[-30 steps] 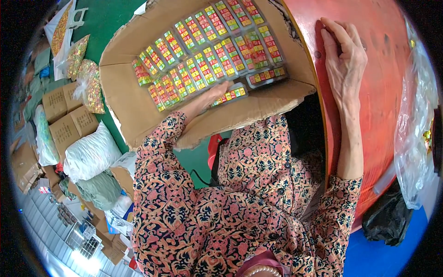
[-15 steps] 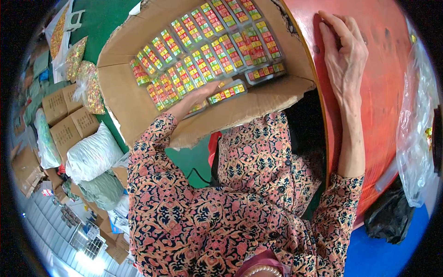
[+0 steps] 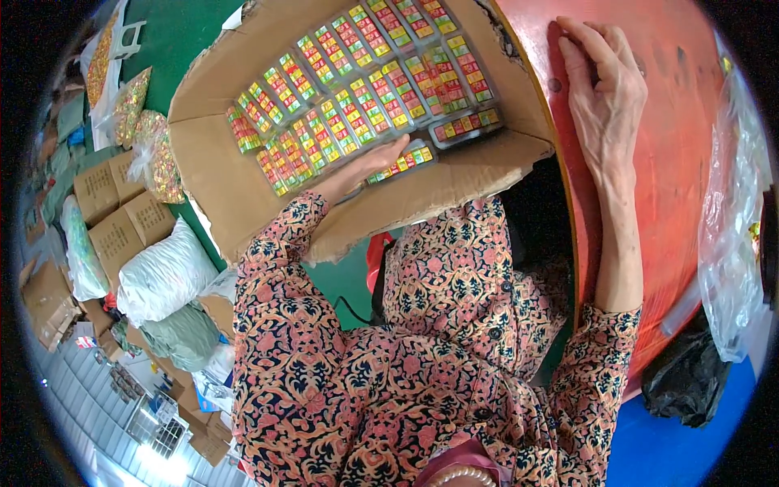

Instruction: Packaging small colorful candies into plastic trays and then organizing them into a cardboard box.

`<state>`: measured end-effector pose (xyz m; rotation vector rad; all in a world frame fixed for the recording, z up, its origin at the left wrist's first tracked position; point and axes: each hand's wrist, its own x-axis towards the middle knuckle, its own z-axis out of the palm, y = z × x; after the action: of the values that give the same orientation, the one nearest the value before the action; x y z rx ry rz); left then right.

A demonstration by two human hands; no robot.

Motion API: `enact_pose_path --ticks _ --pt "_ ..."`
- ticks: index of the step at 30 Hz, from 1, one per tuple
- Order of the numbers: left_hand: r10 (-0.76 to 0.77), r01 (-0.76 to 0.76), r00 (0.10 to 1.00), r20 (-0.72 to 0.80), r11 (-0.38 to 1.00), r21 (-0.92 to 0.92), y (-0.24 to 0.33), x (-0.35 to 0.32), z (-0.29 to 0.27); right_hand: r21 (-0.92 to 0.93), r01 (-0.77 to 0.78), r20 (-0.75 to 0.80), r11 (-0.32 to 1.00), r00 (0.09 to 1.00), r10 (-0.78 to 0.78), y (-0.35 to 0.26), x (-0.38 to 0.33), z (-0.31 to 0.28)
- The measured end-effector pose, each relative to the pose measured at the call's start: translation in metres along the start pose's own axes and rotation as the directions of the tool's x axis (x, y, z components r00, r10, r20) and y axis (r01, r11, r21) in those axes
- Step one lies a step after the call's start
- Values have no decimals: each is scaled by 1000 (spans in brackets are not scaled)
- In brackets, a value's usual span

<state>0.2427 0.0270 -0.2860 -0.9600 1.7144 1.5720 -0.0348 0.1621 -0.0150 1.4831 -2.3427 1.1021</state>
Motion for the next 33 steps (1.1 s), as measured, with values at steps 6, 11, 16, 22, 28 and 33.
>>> enact_pose_path --ticks 6,11,16,22,28,33 --pt "2 -4 999 42 999 33 32 -18 -4 -6 14 -5 1000 1000 -14 2 1 -1" --pt "-27 33 998 48 992 -120 33 -17 -1 20 0 -16 1000 1000 0 1 1 -1" --pt "-32 32 999 15 997 -65 3 5 0 21 -21 -12 1000 1000 21 0 -1 0" --pt "11 -11 1000 1 966 -259 13 -6 8 29 -20 -11 999 1000 20 4 -3 0" --pt "18 -24 999 -37 984 -177 45 -44 -1 46 -10 -21 999 1000 11 -1 1 0" --pt "-122 119 992 -32 990 -76 50 -50 -6 32 12 -35 999 999 -11 0 0 1"
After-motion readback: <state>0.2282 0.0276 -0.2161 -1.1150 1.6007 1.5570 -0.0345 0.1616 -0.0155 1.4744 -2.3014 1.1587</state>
